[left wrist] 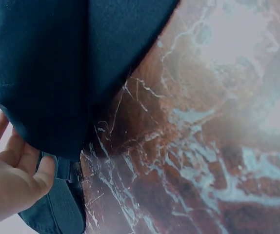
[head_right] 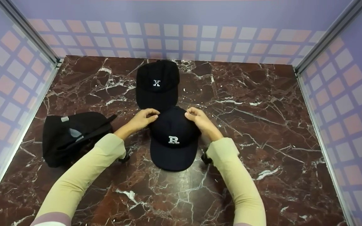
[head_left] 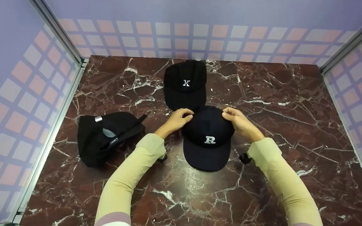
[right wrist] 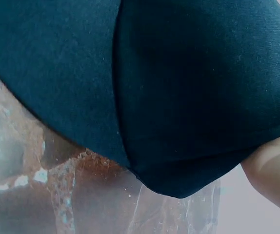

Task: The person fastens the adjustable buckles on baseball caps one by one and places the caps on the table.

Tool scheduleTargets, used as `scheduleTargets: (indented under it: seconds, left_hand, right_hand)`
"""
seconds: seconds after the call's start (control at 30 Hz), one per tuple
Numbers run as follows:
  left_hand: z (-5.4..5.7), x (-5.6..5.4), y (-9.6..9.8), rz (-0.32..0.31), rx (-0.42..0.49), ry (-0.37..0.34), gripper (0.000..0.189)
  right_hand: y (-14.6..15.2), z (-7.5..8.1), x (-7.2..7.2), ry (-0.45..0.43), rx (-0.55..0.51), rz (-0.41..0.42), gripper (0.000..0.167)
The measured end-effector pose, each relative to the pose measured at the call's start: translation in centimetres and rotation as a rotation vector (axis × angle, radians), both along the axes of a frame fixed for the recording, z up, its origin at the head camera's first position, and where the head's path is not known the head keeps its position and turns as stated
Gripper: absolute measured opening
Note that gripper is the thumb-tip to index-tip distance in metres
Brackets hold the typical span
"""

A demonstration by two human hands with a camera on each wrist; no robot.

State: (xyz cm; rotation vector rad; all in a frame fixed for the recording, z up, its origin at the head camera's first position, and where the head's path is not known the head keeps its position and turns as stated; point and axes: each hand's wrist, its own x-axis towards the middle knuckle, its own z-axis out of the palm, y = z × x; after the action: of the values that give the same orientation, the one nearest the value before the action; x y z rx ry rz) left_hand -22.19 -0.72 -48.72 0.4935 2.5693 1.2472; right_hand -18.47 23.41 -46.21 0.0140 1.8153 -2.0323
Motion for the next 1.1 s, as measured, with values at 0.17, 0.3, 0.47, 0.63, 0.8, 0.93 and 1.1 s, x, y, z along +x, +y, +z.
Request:
scheduleTargets:
  seconds: [0.17,0.3,0.47,0.63,0.8,0.93,1.1]
  left_hand:
    - [-0.1,0.1,0.0,0.035,-0.018,0.038,0.015]
    - [-0.1,0.2,-0.1,0.018,-0.016,0.051,0.015]
    - [-0.3,0.4,-0.1,-0.014,-0.017,0.092,0.020]
    - [-0.6,0.5,0.1,-0.018,-0.032,0.143,0.014]
    - [-0.3,0.6,0.2,0.015,-0.031,0.087,0.011]
    - [-0.2,0.6,0.0,0.054,0.051,0.010,0.011]
    - [-8.2,-3.3,-0.1,0.040,0.288,-0.014,0.013]
  right_hand:
    - [0.3,-0.6,-0.1,-0.009,-0.040,0.006,0.009]
    - [0.3,-0.9,-0.1,0.009,-0.056,0.008,0.009]
    - [0.4,-0.9,0.1,-0.013,-0.103,-0.010,0.013]
    - [0.4,-1.1,0.2,-0.020,-0.151,-0.014,0.010]
    - [0.4,-1.2,0.4,-0.027,-0.189,-0.012,0.007]
    - [0.3,-1.2,0.4,-0.006,-0.193,-0.004,0.009]
    - [0.2,-1.0,0.5,0.017,-0.190,-0.014,0.014]
